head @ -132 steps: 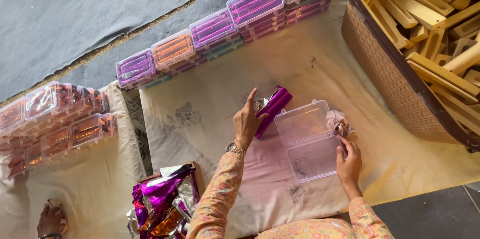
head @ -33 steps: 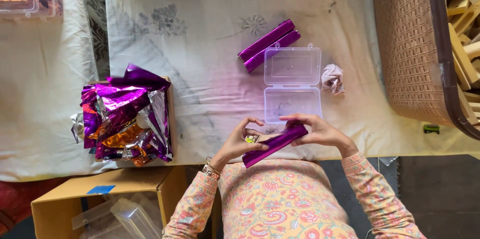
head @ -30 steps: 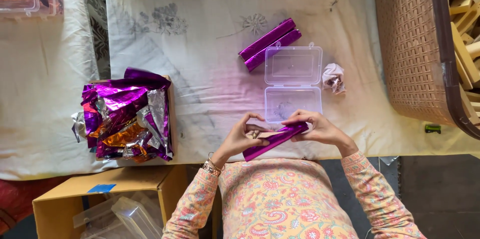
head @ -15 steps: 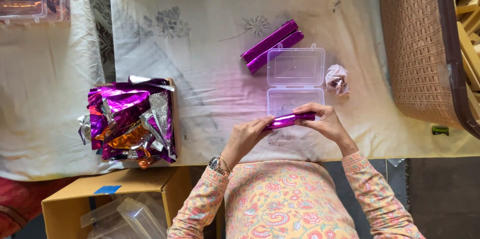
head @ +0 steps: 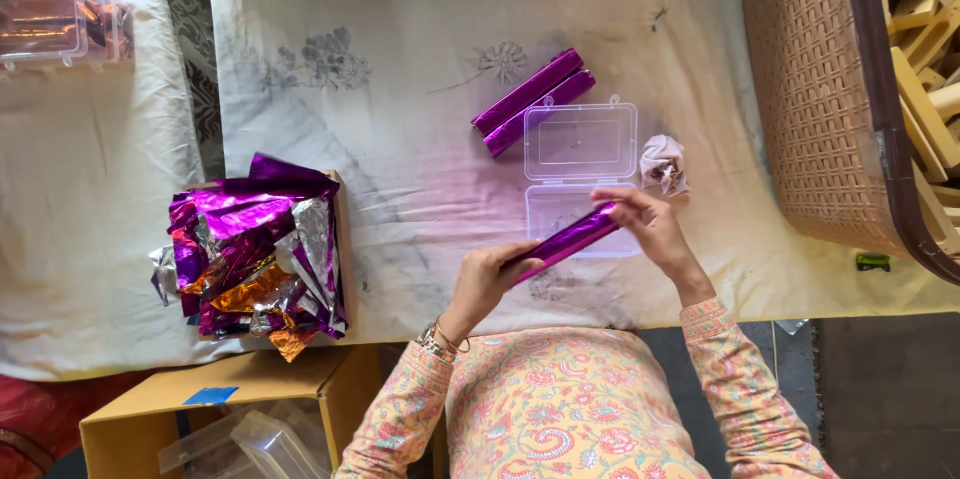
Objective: The person wipes the inside of a clear plastic container with a cloth, then places several purple foil-wrapped items inside. They close the container and wipe the exterior with the cloth.
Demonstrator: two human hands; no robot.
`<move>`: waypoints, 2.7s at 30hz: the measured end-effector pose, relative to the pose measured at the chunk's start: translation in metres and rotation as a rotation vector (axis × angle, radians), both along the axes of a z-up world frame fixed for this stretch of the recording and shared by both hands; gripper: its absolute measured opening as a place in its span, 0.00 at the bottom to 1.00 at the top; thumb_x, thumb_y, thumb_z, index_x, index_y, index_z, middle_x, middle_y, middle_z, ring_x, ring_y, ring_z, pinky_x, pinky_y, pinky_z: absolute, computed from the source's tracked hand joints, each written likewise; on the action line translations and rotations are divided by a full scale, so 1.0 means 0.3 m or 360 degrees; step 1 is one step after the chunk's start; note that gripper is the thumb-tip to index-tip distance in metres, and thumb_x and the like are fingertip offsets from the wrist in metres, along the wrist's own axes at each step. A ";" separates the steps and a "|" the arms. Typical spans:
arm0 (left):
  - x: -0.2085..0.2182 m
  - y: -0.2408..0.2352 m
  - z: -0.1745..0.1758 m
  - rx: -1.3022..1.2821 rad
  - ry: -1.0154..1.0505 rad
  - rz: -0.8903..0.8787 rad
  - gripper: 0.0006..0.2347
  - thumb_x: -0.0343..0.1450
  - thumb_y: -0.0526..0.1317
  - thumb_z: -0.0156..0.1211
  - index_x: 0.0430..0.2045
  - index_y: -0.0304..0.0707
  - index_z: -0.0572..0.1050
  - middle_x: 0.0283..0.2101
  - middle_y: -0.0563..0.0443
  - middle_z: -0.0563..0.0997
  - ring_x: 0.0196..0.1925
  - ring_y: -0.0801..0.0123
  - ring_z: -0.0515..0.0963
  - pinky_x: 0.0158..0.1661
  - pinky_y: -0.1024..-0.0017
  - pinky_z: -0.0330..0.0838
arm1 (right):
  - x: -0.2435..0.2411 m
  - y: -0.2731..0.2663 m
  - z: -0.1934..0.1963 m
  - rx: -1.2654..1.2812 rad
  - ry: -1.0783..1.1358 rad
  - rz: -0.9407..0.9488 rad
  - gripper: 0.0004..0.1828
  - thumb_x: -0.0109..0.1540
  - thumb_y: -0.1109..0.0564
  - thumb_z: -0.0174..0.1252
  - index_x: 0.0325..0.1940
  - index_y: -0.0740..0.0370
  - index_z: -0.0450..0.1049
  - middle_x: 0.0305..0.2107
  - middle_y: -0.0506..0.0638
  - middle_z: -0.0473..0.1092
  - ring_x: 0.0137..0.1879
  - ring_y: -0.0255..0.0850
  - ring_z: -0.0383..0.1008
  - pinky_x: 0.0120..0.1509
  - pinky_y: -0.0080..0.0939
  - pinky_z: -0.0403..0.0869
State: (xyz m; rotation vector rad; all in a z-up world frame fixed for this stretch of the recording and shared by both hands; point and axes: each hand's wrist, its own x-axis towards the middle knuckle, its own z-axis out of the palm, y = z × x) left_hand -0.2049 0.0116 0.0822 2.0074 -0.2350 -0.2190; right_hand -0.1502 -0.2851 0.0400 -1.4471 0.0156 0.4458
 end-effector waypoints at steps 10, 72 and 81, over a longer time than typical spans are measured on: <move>-0.012 -0.004 -0.013 -0.0349 0.0650 0.0080 0.12 0.69 0.39 0.69 0.46 0.40 0.84 0.35 0.55 0.88 0.31 0.85 0.80 0.33 0.80 0.76 | 0.078 0.001 0.113 -0.0058 0.0112 0.0449 0.36 0.59 0.47 0.66 0.68 0.61 0.67 0.53 0.51 0.75 0.55 0.37 0.76 0.58 0.40 0.77; 0.019 0.019 -0.079 -0.0721 0.0435 0.0922 0.12 0.74 0.44 0.62 0.49 0.44 0.81 0.43 0.54 0.86 0.44 0.78 0.85 0.44 0.77 0.83 | 0.039 0.013 0.010 -0.0064 -0.0047 -0.0432 0.08 0.60 0.61 0.70 0.42 0.66 0.82 0.36 0.48 0.78 0.41 0.32 0.77 0.48 0.33 0.78; -0.035 -0.103 -0.025 -0.0371 -0.0080 0.1036 0.07 0.67 0.35 0.73 0.35 0.39 0.83 0.48 0.52 0.81 0.48 0.71 0.83 0.43 0.74 0.81 | 0.038 0.023 -0.019 0.0253 0.0238 -0.0619 0.08 0.61 0.62 0.68 0.44 0.66 0.80 0.37 0.50 0.78 0.41 0.35 0.80 0.47 0.36 0.81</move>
